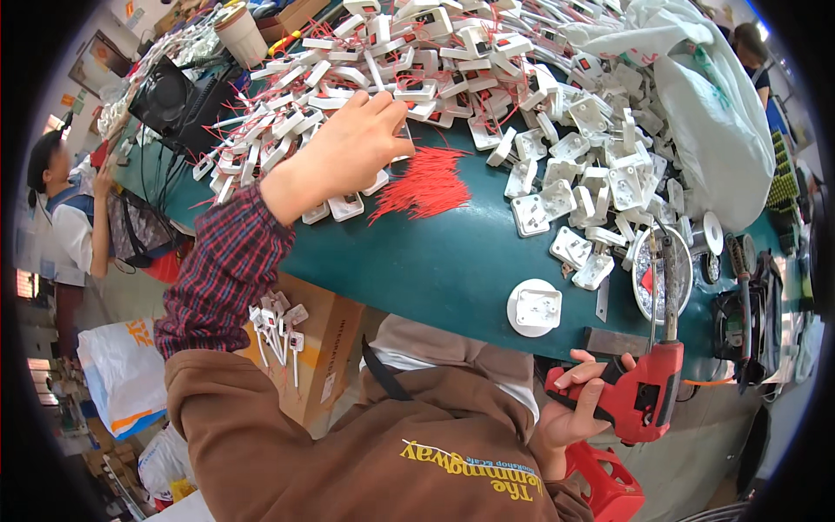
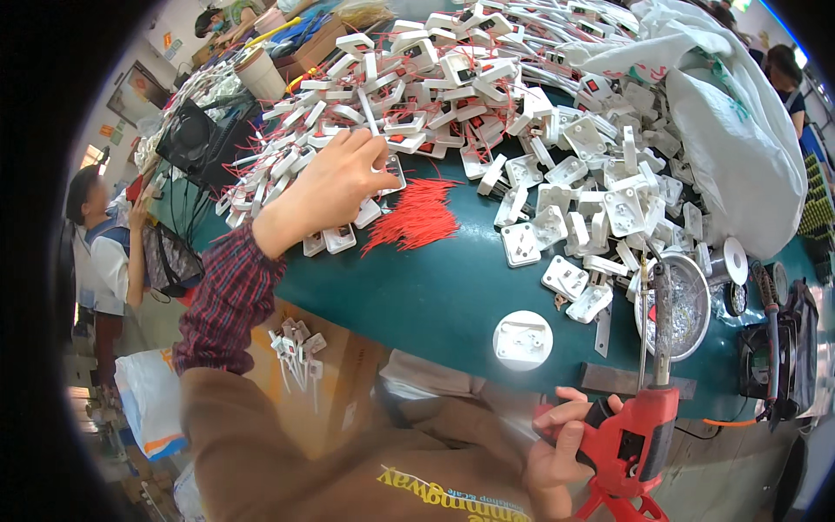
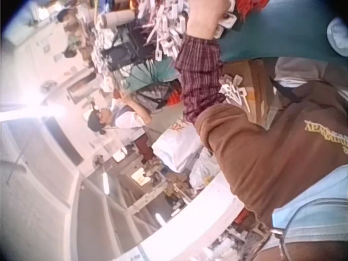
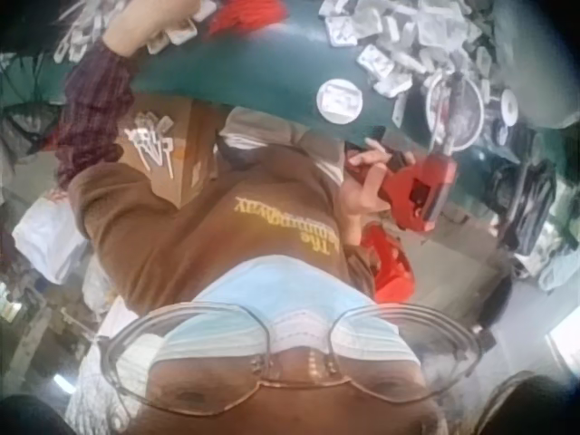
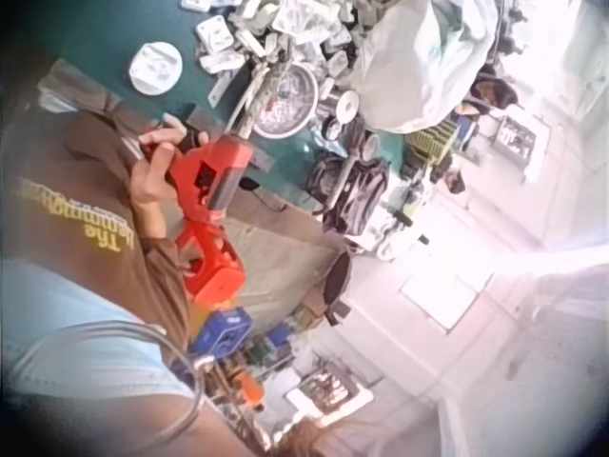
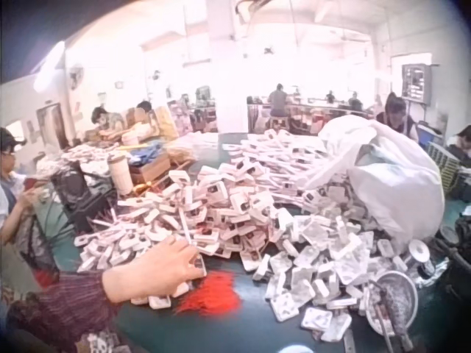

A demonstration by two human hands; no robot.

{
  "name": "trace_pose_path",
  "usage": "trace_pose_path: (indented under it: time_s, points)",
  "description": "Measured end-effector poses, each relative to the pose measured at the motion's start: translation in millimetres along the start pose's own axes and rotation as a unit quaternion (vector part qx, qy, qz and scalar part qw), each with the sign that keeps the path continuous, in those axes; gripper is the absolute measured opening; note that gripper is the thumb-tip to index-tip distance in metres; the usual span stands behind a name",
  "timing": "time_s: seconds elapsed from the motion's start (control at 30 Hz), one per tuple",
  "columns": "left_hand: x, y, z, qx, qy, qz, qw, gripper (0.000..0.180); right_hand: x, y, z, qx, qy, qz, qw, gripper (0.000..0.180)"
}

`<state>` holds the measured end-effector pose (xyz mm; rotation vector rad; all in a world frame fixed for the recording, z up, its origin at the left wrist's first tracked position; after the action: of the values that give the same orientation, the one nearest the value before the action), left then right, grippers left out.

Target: The person solders red wires onto small white plastic electrical component housings at a workbench using a soldering iron and solder wire.

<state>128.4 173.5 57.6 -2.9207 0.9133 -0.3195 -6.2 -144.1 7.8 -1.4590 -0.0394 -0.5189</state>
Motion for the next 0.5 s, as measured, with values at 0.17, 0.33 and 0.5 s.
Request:
trace_pose_path:
  time_s: [0.17, 0.33, 0.5]
  points:
    - [3, -2, 14, 0.012, -0.052, 0.029, 0.998, 0.019, -1, 1, -7, 0.025, 0.019, 0.025, 0.999, 0.043]
    - [2, -1, 13, 0.011, -0.070, 0.050, 0.996, 0.021, -1, 1, -14, 0.031, 0.045, 0.033, 0.998, 0.041]
    - [4, -3, 15, -0.002, -0.095, 0.048, 0.994, 0.026, -3, 2, -16, 0.030, 0.040, 0.039, 0.998, 0.041]
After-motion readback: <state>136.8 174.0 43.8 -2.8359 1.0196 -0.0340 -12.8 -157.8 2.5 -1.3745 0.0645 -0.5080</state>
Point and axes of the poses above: each hand's wrist, its own x-axis towards the middle knuckle, its own z-axis out of the palm, y = z × x, the point moved 6 cm from there along x, towards the middle knuckle, and after that the axes turned 6 degrees about -x, right-handed, at the moved point
